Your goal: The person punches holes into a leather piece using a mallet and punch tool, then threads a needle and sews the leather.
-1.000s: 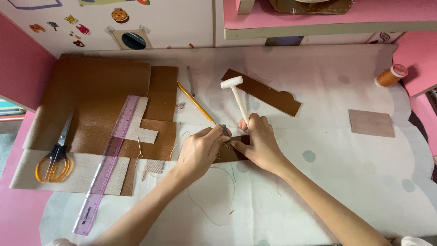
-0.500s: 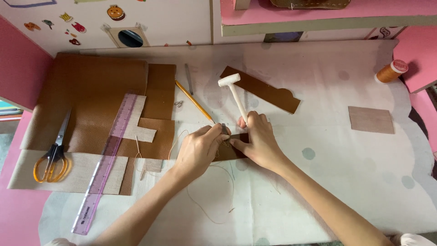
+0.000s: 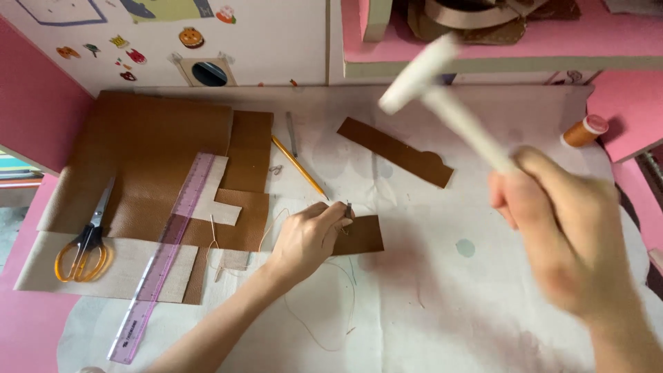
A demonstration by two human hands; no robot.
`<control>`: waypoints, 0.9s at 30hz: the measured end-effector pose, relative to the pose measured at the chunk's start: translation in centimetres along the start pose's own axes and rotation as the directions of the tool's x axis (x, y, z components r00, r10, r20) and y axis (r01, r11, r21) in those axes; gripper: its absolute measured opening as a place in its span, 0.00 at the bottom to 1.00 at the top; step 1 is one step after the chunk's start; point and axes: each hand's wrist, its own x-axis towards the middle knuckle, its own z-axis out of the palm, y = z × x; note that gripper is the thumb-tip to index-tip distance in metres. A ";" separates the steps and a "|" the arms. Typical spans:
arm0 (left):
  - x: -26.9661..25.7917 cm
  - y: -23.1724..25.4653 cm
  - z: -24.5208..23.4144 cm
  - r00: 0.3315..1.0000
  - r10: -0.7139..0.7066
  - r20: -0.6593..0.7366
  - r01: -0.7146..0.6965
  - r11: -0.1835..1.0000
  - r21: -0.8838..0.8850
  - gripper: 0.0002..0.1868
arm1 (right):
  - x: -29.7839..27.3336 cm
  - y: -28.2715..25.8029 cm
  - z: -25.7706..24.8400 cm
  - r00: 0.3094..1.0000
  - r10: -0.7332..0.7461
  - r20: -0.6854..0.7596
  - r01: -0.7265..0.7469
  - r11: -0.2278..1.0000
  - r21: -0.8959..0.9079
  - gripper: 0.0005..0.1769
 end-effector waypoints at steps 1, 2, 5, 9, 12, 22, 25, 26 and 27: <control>0.0 0.0 0.0 1.000 -0.011 0.015 0.012 1.000 -0.007 0.09 | -0.7 2.4 1.8 0.970 -0.190 -0.153 0.202 0.977 0.067 0.15; -0.1 0.0 -0.1 0.999 -0.023 0.032 0.023 1.000 -0.014 0.08 | -1.4 4.7 3.7 0.882 -0.352 -0.312 0.400 0.911 0.103 0.07; -0.1 0.0 -0.2 0.999 -0.021 0.029 0.021 1.000 -0.021 0.07 | -0.9 2.9 4.4 0.940 -0.099 0.326 0.255 0.840 -0.479 0.19; -0.4 -0.2 0.2 1.000 -0.016 0.023 0.015 1.000 0.026 0.09 | -2.7 8.2 4.5 0.980 -0.185 -0.080 0.160 0.955 -0.248 0.10; -0.3 -0.3 0.3 1.000 0.024 0.005 -0.024 0.999 0.031 0.11 | -4.1 12.1 8.2 0.979 0.022 -0.200 0.124 0.721 0.682 0.12; -0.1 -0.3 0.3 0.999 0.044 0.029 -0.046 0.997 0.069 0.10 | -2.3 4.1 4.5 0.910 -0.413 -0.047 0.335 0.796 -0.505 0.05; 0.3 -0.2 -0.1 0.998 0.063 0.029 -0.065 0.996 0.067 0.10 | -2.5 3.7 3.5 0.889 -0.392 -0.237 0.303 0.891 -0.339 0.16; 0.5 -0.2 -0.2 0.997 0.069 0.035 -0.071 0.996 0.052 0.12 | -2.9 3.7 3.3 0.791 -0.374 -0.485 0.323 0.928 -0.187 0.25; -0.1 -0.1 0.0 0.997 0.066 0.038 -0.068 0.996 0.050 0.12 | -2.9 3.8 4.2 0.794 -0.370 -0.482 0.321 0.929 -0.185 0.25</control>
